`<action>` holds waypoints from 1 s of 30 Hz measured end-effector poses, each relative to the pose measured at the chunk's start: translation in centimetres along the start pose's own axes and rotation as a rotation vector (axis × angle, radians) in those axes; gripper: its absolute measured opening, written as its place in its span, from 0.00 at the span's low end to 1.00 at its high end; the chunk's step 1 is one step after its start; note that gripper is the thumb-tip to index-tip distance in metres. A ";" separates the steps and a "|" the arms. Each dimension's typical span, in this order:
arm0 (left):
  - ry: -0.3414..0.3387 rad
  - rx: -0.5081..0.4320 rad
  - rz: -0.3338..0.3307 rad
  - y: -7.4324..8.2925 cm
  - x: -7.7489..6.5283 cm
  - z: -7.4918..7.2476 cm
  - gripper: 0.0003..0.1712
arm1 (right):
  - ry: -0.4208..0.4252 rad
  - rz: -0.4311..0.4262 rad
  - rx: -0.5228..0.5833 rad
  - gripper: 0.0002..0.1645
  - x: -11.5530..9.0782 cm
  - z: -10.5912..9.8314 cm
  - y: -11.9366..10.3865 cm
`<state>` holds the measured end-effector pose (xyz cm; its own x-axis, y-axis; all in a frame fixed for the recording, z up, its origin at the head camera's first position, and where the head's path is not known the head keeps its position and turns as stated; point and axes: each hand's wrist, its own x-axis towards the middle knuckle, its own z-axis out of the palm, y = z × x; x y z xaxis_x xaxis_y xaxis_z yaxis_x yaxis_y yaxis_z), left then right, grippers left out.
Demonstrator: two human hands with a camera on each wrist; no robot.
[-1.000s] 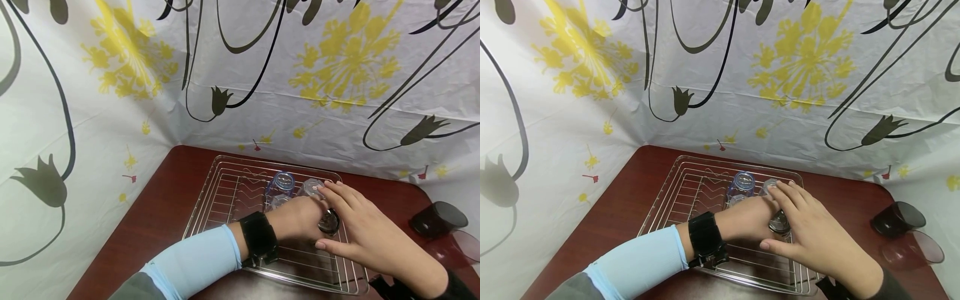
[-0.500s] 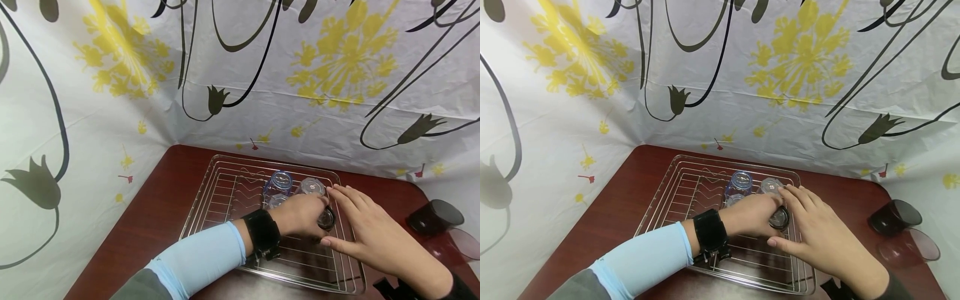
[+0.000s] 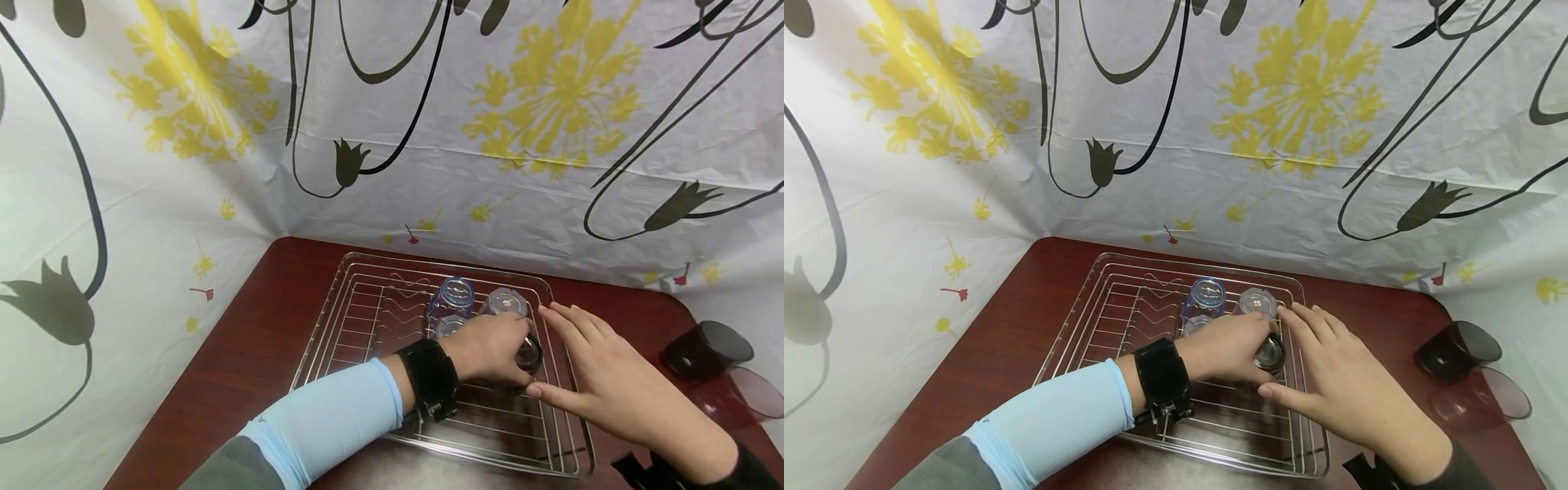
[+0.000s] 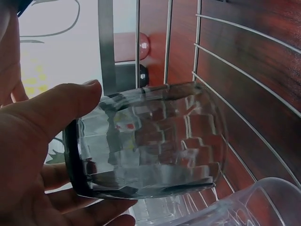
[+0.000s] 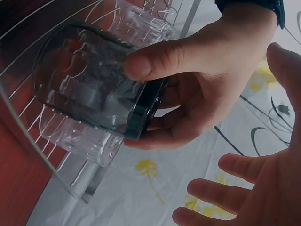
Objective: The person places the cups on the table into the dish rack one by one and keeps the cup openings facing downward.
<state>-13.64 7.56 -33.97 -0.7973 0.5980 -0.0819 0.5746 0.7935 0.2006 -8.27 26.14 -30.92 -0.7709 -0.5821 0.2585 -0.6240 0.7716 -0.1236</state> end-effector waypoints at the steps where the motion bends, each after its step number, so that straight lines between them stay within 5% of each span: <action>1: 0.003 0.002 -0.001 0.0 0.0 0.0 0.40 | 0.000 0.001 -0.003 0.64 0.0 0.1 0.1; 30: -0.022 0.032 -0.024 -0.6 0.8 0.9 0.43 | -0.035 0.041 0.024 0.54 -0.6 0.4 0.5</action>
<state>-14.46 7.68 -35.05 -0.8068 0.5810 -0.1073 0.5614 0.8105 0.1669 -8.19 26.72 -31.54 -0.7996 -0.5593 0.2187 -0.5945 0.7888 -0.1564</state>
